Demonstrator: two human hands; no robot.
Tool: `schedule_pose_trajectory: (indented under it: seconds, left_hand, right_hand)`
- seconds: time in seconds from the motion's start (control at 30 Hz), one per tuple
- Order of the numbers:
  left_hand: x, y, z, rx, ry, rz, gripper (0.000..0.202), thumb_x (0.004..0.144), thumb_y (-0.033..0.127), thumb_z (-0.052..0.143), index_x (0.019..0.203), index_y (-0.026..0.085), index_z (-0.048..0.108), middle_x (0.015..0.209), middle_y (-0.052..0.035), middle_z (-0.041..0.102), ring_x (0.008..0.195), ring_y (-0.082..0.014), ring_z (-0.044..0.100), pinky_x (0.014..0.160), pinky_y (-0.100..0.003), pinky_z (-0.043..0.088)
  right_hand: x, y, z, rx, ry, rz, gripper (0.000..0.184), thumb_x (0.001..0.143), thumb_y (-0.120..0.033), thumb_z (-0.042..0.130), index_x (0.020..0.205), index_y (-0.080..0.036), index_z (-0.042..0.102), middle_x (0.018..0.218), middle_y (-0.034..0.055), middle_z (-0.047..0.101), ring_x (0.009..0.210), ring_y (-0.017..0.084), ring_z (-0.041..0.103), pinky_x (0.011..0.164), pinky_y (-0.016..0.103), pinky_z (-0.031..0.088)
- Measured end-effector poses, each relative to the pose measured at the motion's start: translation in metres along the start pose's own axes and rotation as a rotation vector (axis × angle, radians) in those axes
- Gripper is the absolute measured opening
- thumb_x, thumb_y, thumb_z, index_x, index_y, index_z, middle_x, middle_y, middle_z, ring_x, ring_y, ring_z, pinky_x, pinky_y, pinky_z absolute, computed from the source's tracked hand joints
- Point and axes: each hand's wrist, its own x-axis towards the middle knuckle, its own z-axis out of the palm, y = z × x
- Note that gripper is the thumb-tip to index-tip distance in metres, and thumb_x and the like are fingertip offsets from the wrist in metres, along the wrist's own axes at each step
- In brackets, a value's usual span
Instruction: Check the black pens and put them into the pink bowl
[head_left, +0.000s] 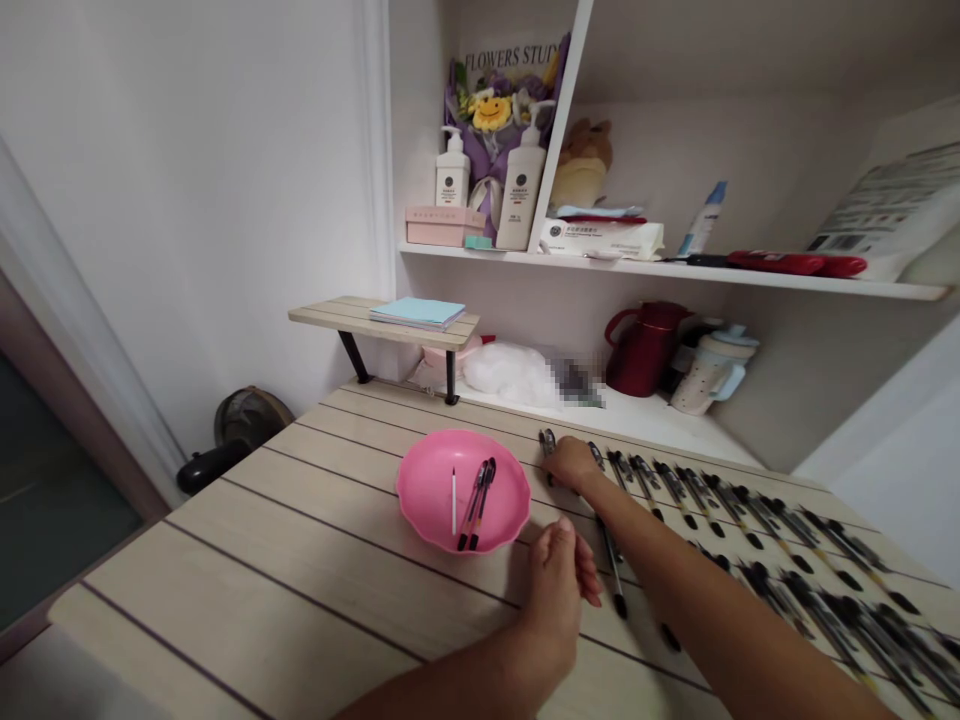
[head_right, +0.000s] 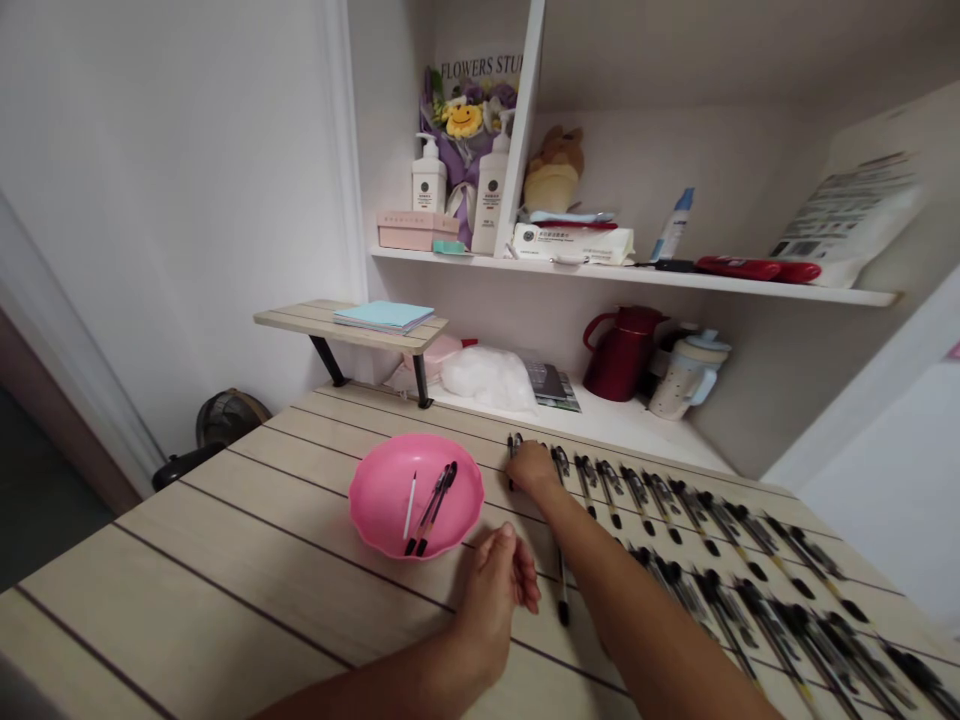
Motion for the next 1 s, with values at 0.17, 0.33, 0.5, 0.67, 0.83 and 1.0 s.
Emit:
schedule_pose_trajectory:
  seconds: [0.17,0.33,0.5,0.67,0.83,1.0]
  left_hand:
    - [-0.002,0.001,0.001,-0.014,-0.042,-0.032,0.045,0.074,0.059,0.045,0.067,0.015,0.048,0.051,0.0011,0.046,0.046,-0.0083,0.043,0.044,-0.02,0.033]
    - [-0.002,0.001,0.002,-0.008,-0.053,-0.056,0.045,0.074,0.058,0.045,0.066,0.015,0.048,0.051,0.001,0.046,0.044,-0.0083,0.044,0.044,-0.021,0.033]
    - [-0.002,0.002,0.002,-0.001,-0.049,-0.056,0.043,0.075,0.056,0.044,0.066,0.015,0.048,0.051,0.0008,0.046,0.044,-0.0088,0.044,0.044,-0.021,0.033]
    - [-0.002,0.003,0.002,-0.013,-0.05,-0.078,0.042,0.076,0.056,0.043,0.067,0.015,0.049,0.052,0.0007,0.047,0.044,-0.0089,0.044,0.045,-0.022,0.034]
    - [-0.001,0.0,0.001,-0.015,-0.052,-0.081,0.042,0.076,0.055,0.044,0.068,0.015,0.049,0.053,0.0004,0.048,0.044,-0.0089,0.045,0.045,-0.022,0.034]
    - [-0.003,0.001,0.001,-0.011,-0.058,-0.076,0.043,0.076,0.056,0.044,0.069,0.014,0.049,0.052,0.0003,0.049,0.043,-0.0082,0.044,0.045,-0.021,0.034]
  right_hand:
    - [0.011,0.012,-0.008,-0.036,0.008,-0.004,0.02,0.067,-0.022,0.056,0.07,-0.007,0.069,0.059,0.0143,0.066,0.061,0.021,0.063,0.052,0.024,0.042]
    - [0.031,0.022,-0.027,-0.065,0.104,-0.035,0.026,0.075,-0.022,0.047,0.086,-0.013,0.069,0.079,0.0128,0.069,0.076,0.02,0.063,0.065,0.025,0.043]
    - [0.048,0.02,-0.024,-0.086,0.128,-0.108,0.024,0.072,-0.019,0.052,0.087,-0.019,0.07,0.091,0.0084,0.069,0.086,0.019,0.062,0.07,0.022,0.042]
    - [0.054,0.017,-0.01,-0.095,0.107,-0.151,0.026,0.07,-0.014,0.052,0.087,-0.019,0.071,0.089,0.0078,0.069,0.084,0.017,0.062,0.07,0.022,0.041]
    - [0.055,0.021,-0.007,-0.092,0.08,-0.162,0.023,0.068,-0.013,0.055,0.082,-0.019,0.072,0.083,0.0067,0.07,0.081,0.016,0.062,0.069,0.02,0.041]
    - [0.052,0.024,-0.009,-0.081,0.062,-0.162,0.024,0.067,-0.012,0.054,0.083,-0.019,0.071,0.082,0.0049,0.07,0.078,0.015,0.062,0.066,0.018,0.04]
